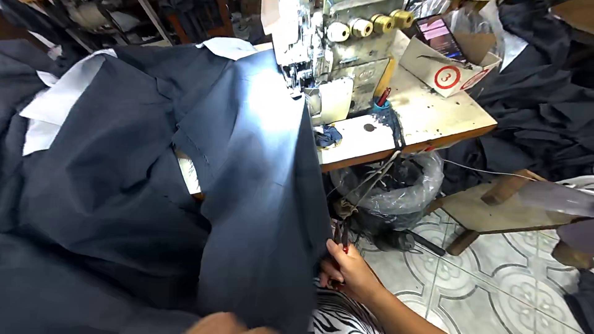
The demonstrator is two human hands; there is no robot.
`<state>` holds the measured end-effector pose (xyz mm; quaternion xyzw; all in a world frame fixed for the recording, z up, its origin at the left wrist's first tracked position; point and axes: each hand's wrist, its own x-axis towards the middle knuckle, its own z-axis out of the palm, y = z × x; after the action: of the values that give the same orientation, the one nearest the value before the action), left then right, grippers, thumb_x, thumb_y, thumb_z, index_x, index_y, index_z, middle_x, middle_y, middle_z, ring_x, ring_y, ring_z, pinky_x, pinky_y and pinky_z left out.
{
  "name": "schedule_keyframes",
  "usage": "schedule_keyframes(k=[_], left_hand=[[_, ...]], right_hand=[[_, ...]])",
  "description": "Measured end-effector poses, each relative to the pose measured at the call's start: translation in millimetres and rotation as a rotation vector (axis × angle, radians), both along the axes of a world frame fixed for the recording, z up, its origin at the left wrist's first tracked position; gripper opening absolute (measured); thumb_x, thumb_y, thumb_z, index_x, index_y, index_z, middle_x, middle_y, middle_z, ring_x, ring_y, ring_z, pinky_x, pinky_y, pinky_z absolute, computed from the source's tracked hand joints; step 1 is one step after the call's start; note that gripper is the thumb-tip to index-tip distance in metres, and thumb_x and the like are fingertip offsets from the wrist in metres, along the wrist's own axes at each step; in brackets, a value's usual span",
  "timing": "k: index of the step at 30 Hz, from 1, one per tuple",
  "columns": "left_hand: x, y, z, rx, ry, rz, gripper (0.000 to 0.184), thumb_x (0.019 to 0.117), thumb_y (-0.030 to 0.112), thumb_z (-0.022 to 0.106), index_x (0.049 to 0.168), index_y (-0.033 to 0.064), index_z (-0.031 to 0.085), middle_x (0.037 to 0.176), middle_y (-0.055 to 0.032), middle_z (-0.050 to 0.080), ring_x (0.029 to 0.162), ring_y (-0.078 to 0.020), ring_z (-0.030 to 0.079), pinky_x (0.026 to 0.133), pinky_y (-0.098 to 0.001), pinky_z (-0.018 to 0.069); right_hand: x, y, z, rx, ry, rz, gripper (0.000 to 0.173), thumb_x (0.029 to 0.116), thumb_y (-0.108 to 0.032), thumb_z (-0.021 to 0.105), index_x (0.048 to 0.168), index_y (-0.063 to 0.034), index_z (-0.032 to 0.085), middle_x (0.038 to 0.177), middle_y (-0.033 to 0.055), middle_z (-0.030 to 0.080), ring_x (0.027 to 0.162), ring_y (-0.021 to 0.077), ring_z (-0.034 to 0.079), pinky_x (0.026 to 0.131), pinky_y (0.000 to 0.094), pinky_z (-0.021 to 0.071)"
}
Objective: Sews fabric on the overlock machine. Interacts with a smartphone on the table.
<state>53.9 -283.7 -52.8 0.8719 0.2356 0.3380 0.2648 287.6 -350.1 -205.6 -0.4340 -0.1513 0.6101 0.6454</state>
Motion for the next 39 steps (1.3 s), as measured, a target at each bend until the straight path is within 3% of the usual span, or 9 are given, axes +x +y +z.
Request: schedule_keyframes(k=[2,5,13,18,21,28,33,36,39], left_hand=[[30.7,-10.9,-22.1,-0.165,0.143,-0.158,0.024,0.0927,0.021,0.076,0.104,0.0004,0.073,0.084,-0.0141,0.070,0.078,-0.0183,0.067,0.073,-0.0264,0.0554],[47.6,-14.6,-61.7,-0.155,0.225,-0.141,0.021,0.0889,0.012,0.077,0.107,0.0017,0.073,0.092,-0.0112,0.075,0.086,-0.0147,0.073,0.079,-0.0261,0.0590],[7.0,18.8,-31.5,0.092,0.012,0.050,0.027,0.1080,0.034,0.050,0.108,0.0115,0.065,0.088,0.0021,0.065,0.083,0.0041,0.061,0.077,-0.0109,0.0489],[18.6,-1.9,-27.2,-0.007,0.179,-0.240,0.022,0.1027,0.020,0.063,0.113,0.0048,0.074,0.078,-0.0125,0.068,0.068,-0.0216,0.063,0.064,-0.0306,0.0497],[38.6,-3.9,-78.2,0.045,0.292,-0.232,0.021,0.1012,0.023,0.063,0.113,0.0103,0.076,0.076,-0.0070,0.068,0.063,-0.0176,0.063,0.056,-0.0283,0.0503],[61.7,-1.3,-105.8,0.114,0.272,-0.339,0.021,0.1022,0.023,0.060,0.112,0.0114,0.075,0.072,-0.0035,0.061,0.057,-0.0149,0.058,0.051,-0.0244,0.0462],[73.6,11.1,-104.4,0.118,0.354,-0.443,0.019,0.0986,0.020,0.061,0.105,0.0103,0.076,0.071,-0.0030,0.061,0.051,-0.0154,0.058,0.044,-0.0276,0.0465],[90.4,60.1,-74.1,0.084,0.346,-0.409,0.024,0.0981,0.034,0.063,0.101,0.0148,0.078,0.082,-0.0017,0.071,0.068,-0.0157,0.069,0.056,-0.0349,0.0574],[117.0,153.4,-21.3,0.340,0.482,-0.090,0.042,0.1034,0.041,0.051,0.131,0.0152,0.068,0.137,-0.0047,0.066,0.125,-0.0245,0.063,0.101,-0.0510,0.0519]], right_hand=[[-1.7,-9.5,9.3,0.094,-0.055,0.003,0.022,0.1033,-0.014,0.047,0.086,-0.0236,0.057,0.057,-0.0140,0.058,0.046,-0.0007,0.055,0.053,0.0211,0.0560],[1.2,-20.7,9.2,0.186,-0.163,0.069,0.019,0.0926,-0.009,0.065,0.087,-0.0272,0.067,0.067,-0.0161,0.064,0.053,-0.0069,0.055,0.050,0.0130,0.0471],[3.7,-27.1,0.6,0.191,-0.160,0.136,0.013,0.1002,-0.004,0.051,0.103,-0.0162,0.055,0.063,-0.0111,0.063,0.053,0.0025,0.062,0.058,0.0232,0.0586],[1.1,-26.2,6.8,0.130,-0.172,0.130,0.013,0.1007,-0.007,0.052,0.100,-0.0180,0.058,0.065,-0.0125,0.065,0.050,-0.0039,0.057,0.047,0.0130,0.0475],[-2.7,-26.5,8.6,0.099,-0.196,0.083,0.020,0.1018,-0.007,0.046,0.093,-0.0209,0.059,0.061,-0.0159,0.061,0.048,-0.0065,0.053,0.046,0.0118,0.0452],[3.7,-31.4,4.1,0.142,-0.286,0.066,0.036,0.1054,-0.056,0.042,0.096,-0.0249,0.058,0.070,-0.0183,0.060,0.051,-0.0089,0.050,0.046,0.0108,0.0441],[7.3,-29.4,2.6,0.164,-0.520,0.071,0.024,0.1073,-0.030,0.049,0.092,-0.0164,0.061,0.068,-0.0161,0.056,0.053,-0.0103,0.049,0.049,0.0106,0.0435],[14.1,-25.7,-2.8,0.200,-0.584,0.099,0.015,0.1012,-0.014,0.056,0.088,-0.0105,0.063,0.066,-0.0129,0.056,0.054,-0.0094,0.048,0.050,0.0115,0.0433],[18.7,-17.4,2.8,0.188,-0.529,0.120,0.012,0.0978,-0.007,0.057,0.088,-0.0101,0.065,0.066,-0.0134,0.057,0.054,-0.0090,0.049,0.050,0.0121,0.0431]])
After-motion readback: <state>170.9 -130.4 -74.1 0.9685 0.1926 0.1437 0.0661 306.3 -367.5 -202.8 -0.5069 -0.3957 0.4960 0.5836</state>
